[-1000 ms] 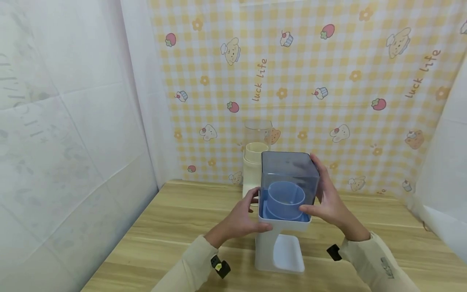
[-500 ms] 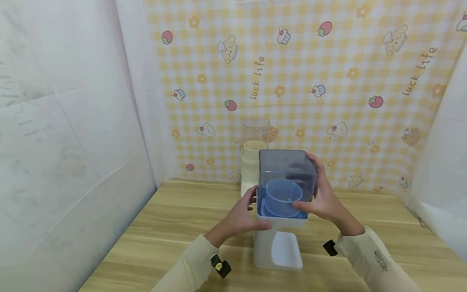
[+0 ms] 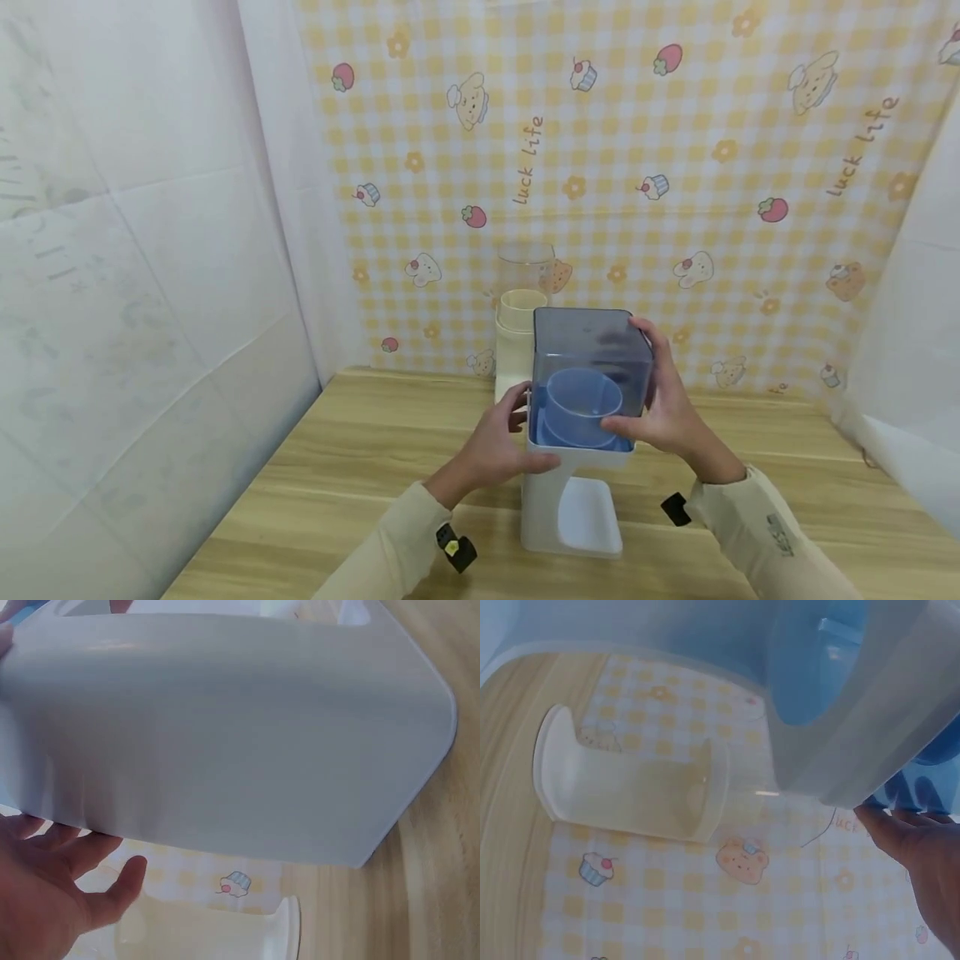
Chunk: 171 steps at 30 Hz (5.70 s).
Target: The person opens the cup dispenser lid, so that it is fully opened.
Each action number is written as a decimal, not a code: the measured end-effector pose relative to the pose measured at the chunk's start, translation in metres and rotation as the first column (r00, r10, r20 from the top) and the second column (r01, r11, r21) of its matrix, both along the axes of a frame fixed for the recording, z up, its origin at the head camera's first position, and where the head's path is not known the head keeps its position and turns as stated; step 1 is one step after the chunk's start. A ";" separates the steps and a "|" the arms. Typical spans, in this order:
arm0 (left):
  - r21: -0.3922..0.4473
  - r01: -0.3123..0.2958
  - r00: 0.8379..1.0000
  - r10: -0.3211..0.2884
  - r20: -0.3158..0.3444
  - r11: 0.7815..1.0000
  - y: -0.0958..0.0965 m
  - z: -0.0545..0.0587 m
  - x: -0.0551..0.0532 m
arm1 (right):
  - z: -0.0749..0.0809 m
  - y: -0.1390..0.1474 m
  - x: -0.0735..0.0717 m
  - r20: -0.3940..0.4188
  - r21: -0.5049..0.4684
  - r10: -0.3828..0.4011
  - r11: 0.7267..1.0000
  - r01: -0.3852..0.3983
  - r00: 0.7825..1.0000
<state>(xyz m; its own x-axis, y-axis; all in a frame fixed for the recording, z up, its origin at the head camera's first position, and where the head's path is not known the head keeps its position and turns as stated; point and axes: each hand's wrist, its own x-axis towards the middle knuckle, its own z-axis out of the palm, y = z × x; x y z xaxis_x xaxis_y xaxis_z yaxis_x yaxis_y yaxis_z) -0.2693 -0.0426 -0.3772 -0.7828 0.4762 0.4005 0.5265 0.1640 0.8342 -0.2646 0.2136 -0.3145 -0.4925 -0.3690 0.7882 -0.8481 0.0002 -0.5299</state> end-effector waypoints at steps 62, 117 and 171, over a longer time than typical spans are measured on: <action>-0.064 0.036 0.999 -0.035 0.016 0.997 0.002 0.000 -0.001 | 0.022 -0.005 -0.002 -0.216 -0.028 -0.054 0.998 0.049 0.975; -0.006 0.014 0.997 -0.013 0.073 1.000 -0.001 -0.003 0.000 | 0.034 0.043 0.029 -0.140 -0.466 0.064 0.876 -0.123 0.988; 0.010 -0.144 0.954 0.141 -0.266 0.990 -0.007 -0.003 -0.023 | 0.034 0.042 0.068 -0.256 -0.445 0.349 0.785 -0.430 0.901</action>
<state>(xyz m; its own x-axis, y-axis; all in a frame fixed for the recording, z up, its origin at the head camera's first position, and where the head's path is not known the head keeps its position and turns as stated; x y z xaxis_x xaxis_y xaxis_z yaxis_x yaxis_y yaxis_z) -0.2919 -0.0499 -0.3801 -0.7091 0.3726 0.5986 0.6991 0.2607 0.6658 -0.1970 0.2557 -0.2800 -0.2492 -0.0589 0.9667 -0.7888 -0.5667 -0.2379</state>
